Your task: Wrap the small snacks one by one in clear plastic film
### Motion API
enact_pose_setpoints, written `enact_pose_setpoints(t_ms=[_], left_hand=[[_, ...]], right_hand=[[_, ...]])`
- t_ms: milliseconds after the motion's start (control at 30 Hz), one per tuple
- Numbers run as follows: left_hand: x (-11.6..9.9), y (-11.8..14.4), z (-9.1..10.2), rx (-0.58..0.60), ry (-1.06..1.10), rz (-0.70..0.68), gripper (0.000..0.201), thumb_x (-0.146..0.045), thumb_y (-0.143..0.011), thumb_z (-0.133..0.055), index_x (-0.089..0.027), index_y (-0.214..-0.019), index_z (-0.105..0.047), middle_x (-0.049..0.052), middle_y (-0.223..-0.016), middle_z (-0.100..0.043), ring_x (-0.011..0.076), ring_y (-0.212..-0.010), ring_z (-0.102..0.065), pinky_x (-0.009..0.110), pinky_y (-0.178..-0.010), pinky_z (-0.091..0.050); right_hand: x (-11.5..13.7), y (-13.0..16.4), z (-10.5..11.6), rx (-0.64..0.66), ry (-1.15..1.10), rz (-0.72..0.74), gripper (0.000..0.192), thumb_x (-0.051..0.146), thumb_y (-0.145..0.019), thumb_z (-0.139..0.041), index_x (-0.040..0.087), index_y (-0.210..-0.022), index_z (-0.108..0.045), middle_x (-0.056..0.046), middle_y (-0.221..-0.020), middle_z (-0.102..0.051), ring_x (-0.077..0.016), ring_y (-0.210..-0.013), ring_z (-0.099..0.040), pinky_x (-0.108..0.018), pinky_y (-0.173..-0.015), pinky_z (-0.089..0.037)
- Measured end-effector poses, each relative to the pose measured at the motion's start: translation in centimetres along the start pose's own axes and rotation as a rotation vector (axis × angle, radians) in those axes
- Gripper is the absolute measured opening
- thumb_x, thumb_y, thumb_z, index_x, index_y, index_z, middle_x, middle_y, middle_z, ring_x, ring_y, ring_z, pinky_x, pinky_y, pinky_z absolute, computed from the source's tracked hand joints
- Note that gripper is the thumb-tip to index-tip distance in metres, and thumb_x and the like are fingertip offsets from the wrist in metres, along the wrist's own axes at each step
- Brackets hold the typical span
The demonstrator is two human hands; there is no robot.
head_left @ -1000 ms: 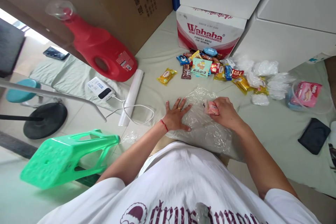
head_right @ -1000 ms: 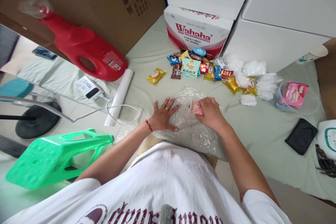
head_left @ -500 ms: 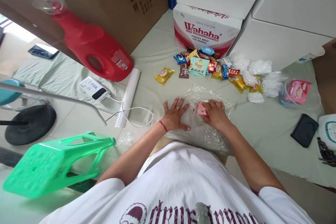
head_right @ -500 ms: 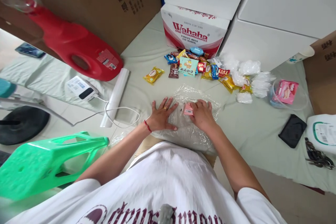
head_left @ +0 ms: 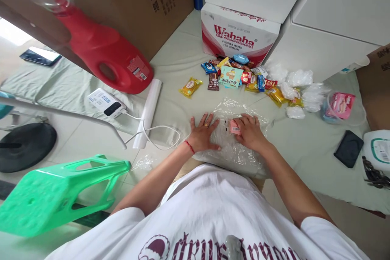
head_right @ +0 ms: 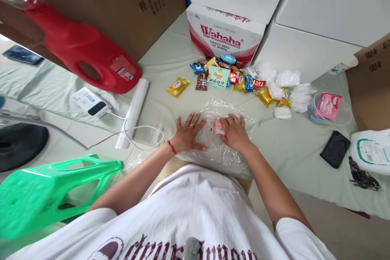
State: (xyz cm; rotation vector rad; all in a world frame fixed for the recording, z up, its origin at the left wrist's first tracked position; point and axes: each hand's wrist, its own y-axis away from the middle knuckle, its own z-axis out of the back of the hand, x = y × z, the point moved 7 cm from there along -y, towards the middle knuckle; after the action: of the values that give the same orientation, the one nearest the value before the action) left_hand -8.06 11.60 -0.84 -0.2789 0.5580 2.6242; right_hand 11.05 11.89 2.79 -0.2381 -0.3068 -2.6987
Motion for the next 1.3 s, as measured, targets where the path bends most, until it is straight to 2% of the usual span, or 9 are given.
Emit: enact_pose_setpoints(t_ms=[133,267,400,533,633,867,1100,1200,1300], left_hand=[[0.1,1.7,0.8,-0.087,0.039,0.02,0.121,-0.074,-0.07,-0.078,-0.029,-0.167,-0.021,0.016,-0.176,-0.001,0.0483,-0.161,0.0,0.079,-0.12,-0.004],[-0.6,5.0,1.4,-0.324,0.051,-0.154,0.075,-0.052,-0.089,-0.07,-0.032,-0.157,-0.046,0.014,-0.171,-0.029,0.0422,-0.161,-0.012,0.071,-0.126,-0.002],[-1.8,7.2,-0.3,-0.238,0.11,-0.54,0.062,-0.056,-0.092,-0.064,-0.031,-0.148,-0.057,0.011,-0.16,-0.05,0.0354,-0.155,-0.036,0.063,-0.13,-0.009],[0.0,6.7,-0.7,-0.138,0.123,-0.581,0.056,-0.049,-0.094,-0.062,-0.024,-0.144,-0.061,0.016,-0.161,-0.047,0.0352,-0.156,-0.035,0.063,-0.129,-0.013],[1.1,5.7,0.7,-0.063,0.219,-0.58,0.031,-0.039,-0.101,-0.052,-0.029,-0.119,-0.075,0.01,-0.148,-0.063,0.0269,-0.15,-0.045,0.054,-0.13,-0.02],[2.1,-0.7,6.9,-0.05,0.584,-0.372,0.039,-0.054,-0.097,-0.053,-0.021,-0.097,-0.074,0.008,-0.098,-0.078,0.02,-0.092,-0.072,0.033,-0.094,-0.056],[4.6,-8.6,9.2,-0.389,0.368,0.044,0.032,-0.03,-0.081,-0.07,-0.013,-0.108,-0.068,0.015,-0.118,-0.067,0.0312,-0.115,-0.061,0.05,-0.108,-0.047],[5.5,-7.1,11.0,-0.633,0.331,0.157,0.028,-0.029,-0.089,-0.063,-0.012,-0.111,-0.066,0.016,-0.122,-0.062,0.0332,-0.125,-0.054,0.054,-0.114,-0.04],[3.5,-2.4,12.6,-0.916,0.279,0.165,0.023,-0.026,-0.098,-0.049,-0.017,-0.11,-0.066,0.013,-0.119,-0.063,0.0307,-0.123,-0.054,0.053,-0.112,-0.039]], right_hand=[[-0.9,2.4,2.3,-0.111,-0.095,0.029,0.074,0.046,-0.094,-0.06,0.016,-0.158,-0.036,-0.019,-0.158,-0.043,-0.0375,-0.151,-0.029,-0.064,-0.122,-0.021],[-1.2,8.6,4.5,-0.266,-0.265,0.026,0.036,0.041,-0.102,-0.051,0.023,-0.133,-0.06,-0.014,-0.126,-0.064,-0.031,-0.125,-0.055,-0.051,-0.105,-0.048],[0.4,13.8,0.4,-0.171,-0.284,0.116,0.042,0.047,-0.096,-0.065,0.024,-0.13,-0.064,-0.015,-0.126,-0.066,-0.0333,-0.122,-0.057,-0.055,-0.103,-0.051],[-0.1,15.2,-3.3,-0.203,-0.319,0.083,0.026,0.033,-0.102,-0.054,0.026,-0.122,-0.07,-0.012,-0.128,-0.068,-0.0302,-0.125,-0.058,-0.054,-0.107,-0.051],[-1.2,14.4,-2.9,-0.216,-0.463,0.087,0.026,0.029,-0.105,-0.048,0.027,-0.108,-0.074,-0.008,-0.113,-0.074,-0.0256,-0.112,-0.065,-0.049,-0.101,-0.054],[-6.6,9.9,3.3,-0.163,-0.558,-0.09,0.032,0.043,-0.103,-0.048,0.023,-0.107,-0.073,-0.006,-0.102,-0.076,-0.02,-0.092,-0.07,-0.034,-0.086,-0.055],[-12.1,4.6,3.3,0.15,-0.106,-0.333,0.031,0.03,-0.094,-0.054,0.02,-0.115,-0.074,-0.01,-0.1,-0.074,-0.0241,-0.086,-0.067,-0.03,-0.072,-0.046],[-13.2,3.0,4.8,0.084,0.084,-0.37,0.04,0.027,-0.093,-0.052,0.019,-0.127,-0.071,-0.015,-0.115,-0.069,-0.0295,-0.1,-0.065,-0.034,-0.075,-0.046],[-11.9,0.0,6.3,-0.065,0.066,-0.287,0.044,0.032,-0.098,-0.046,0.016,-0.134,-0.066,-0.018,-0.121,-0.066,-0.0326,-0.111,-0.06,-0.038,-0.086,-0.047]])
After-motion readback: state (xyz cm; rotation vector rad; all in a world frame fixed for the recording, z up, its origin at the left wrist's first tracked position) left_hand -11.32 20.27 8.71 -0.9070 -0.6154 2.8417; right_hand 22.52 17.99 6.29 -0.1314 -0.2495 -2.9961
